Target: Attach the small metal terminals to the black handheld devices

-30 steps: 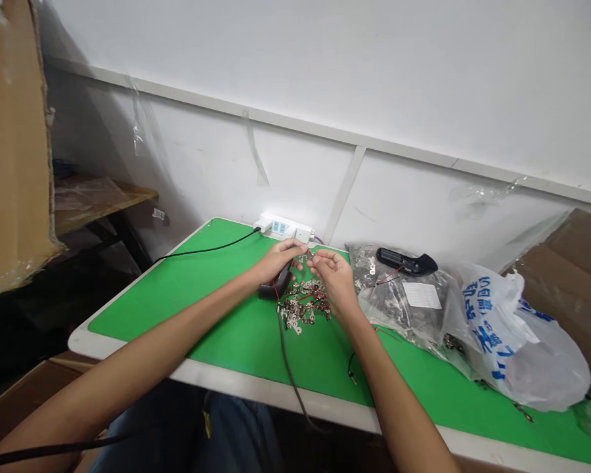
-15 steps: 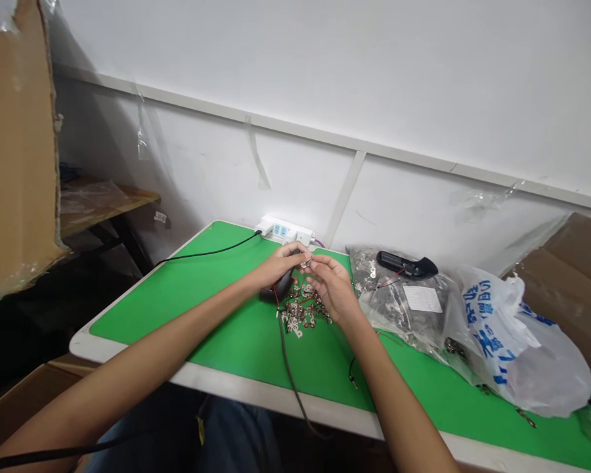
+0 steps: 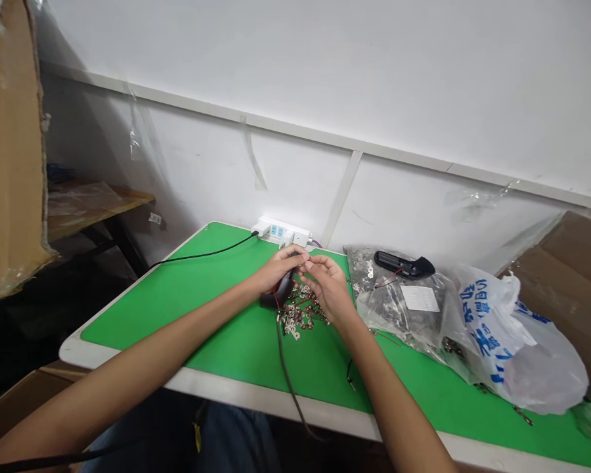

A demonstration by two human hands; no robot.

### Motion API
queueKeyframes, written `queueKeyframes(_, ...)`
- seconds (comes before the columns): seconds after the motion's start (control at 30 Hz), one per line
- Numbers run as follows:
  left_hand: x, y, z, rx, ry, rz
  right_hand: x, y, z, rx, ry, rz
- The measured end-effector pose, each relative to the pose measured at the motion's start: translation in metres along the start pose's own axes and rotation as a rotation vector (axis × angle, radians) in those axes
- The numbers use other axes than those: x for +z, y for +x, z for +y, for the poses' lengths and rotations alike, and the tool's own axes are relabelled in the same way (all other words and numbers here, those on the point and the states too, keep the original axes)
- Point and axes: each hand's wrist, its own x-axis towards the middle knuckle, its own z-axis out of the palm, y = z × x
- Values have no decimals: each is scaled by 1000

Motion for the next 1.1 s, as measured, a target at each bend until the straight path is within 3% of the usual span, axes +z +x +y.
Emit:
queueKeyframes(0.17,-3,1,4,-163,-39,-43,-10,6,-3,-7,-22,78)
queueKeyframes(0.33,-1,-4,5,-171,144,-96,-15,10,-3,-30,-63,143)
queueKeyframes(0.53,-1,-4,-2,-180,82,-149,-16,12,0,-98,-57,185)
queueKeyframes(0.67,-4,1,-2,-203,-44,-160,-16,11,-3,-115,-59,140)
queueKeyframes(0.83,-2,-1,3,-136,-102,-212,-16,9,-13,-150,-115,49)
queueKeyframes(1.1,1,-4,5,-237,-120,-302,-16,1,-29,-67,-158,17)
